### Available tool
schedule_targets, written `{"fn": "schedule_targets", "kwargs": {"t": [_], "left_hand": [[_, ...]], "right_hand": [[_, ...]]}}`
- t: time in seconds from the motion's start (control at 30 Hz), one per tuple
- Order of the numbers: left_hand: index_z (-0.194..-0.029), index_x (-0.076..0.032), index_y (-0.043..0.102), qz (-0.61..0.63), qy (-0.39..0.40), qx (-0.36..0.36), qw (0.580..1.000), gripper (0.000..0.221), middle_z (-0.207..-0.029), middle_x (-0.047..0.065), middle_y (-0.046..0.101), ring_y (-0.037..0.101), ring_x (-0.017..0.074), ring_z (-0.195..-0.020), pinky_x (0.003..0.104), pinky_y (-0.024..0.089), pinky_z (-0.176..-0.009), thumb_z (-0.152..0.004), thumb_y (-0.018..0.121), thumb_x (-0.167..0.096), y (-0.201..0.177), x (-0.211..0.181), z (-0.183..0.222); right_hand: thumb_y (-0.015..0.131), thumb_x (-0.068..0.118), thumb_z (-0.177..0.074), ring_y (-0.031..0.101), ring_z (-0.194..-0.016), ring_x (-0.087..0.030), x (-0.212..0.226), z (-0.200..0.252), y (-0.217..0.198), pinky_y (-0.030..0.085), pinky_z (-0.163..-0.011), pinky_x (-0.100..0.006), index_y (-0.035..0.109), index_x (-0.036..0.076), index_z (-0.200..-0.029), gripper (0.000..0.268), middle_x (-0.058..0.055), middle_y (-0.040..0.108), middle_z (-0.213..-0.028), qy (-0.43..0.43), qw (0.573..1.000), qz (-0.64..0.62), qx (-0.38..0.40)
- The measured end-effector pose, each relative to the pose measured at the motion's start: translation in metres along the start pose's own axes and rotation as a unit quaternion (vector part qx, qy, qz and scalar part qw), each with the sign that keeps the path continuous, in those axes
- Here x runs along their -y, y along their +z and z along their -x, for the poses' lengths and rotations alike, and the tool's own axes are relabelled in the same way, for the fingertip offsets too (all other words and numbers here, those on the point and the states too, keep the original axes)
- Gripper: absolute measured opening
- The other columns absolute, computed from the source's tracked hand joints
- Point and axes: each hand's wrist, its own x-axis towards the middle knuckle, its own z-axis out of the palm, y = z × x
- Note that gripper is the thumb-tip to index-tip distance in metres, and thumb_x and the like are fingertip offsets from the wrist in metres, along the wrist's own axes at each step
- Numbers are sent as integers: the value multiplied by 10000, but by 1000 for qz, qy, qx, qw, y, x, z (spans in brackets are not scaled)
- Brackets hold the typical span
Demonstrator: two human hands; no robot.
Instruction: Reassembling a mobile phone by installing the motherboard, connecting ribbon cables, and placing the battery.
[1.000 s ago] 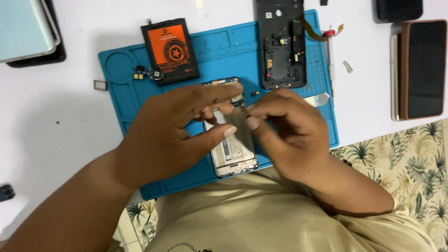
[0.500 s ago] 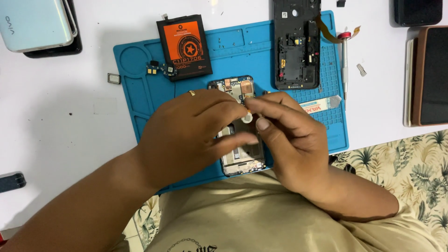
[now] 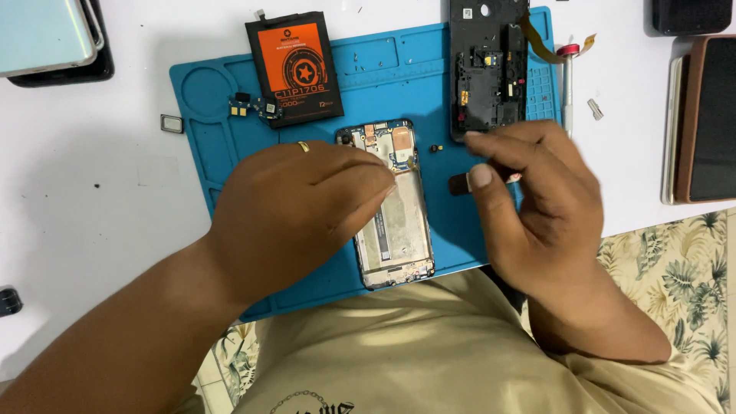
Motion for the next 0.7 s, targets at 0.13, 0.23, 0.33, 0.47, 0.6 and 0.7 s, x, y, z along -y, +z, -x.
{"fn": "schedule_targets", "kwargs": {"t": [0.13,0.23,0.33,0.47,0.6,0.7], "left_hand": [[-1039,-102,719,-5,11,14,1000,142,-1030,73,768,709,323,-841,437,503,-588,-955,829,-67,4,1,-1],[-954,-124,744,-20,18,16,1000,87,-985,43,729,684,312,-816,425,471,-571,-977,825,-102,9,0,-1],[-944,-119,727,-47,32,17,998,94,-958,39,702,625,302,-759,417,440,-573,-1008,790,-93,13,1,0],[-950,-100,694,-89,47,39,994,100,-935,58,671,625,282,-746,398,410,-539,-973,764,-32,17,0,3],[-933,-131,702,-135,66,30,988,111,-893,25,651,590,233,-721,373,389,-596,-994,725,-42,20,0,4],[-901,-132,706,-134,70,21,988,144,-887,25,650,566,230,-704,372,384,-601,-1003,717,-31,19,-1,3]], "right_hand": [[670,-112,-1022,636,-937,-344,-12,-6,-2,519,-795,-379,709,-132,-1179,163,-243,605,-1038,-58,996,50,40],[680,-108,-992,589,-962,-363,-22,-4,3,486,-794,-399,725,-85,-1199,213,-230,550,-1051,-84,991,72,80],[710,-92,-975,578,-924,-373,-29,-4,10,448,-790,-459,701,-78,-1152,177,-216,543,-999,-132,985,54,99],[704,-50,-988,581,-931,-378,-32,-3,15,446,-793,-479,710,-43,-1182,195,-206,550,-1007,-147,980,62,117],[718,-24,-997,599,-949,-366,-30,-6,16,456,-801,-468,710,-55,-1191,196,-193,556,-1003,-148,981,55,116],[728,-32,-996,594,-925,-356,-27,-7,16,459,-792,-459,705,-73,-1182,192,-191,553,-980,-146,982,51,110]]}}
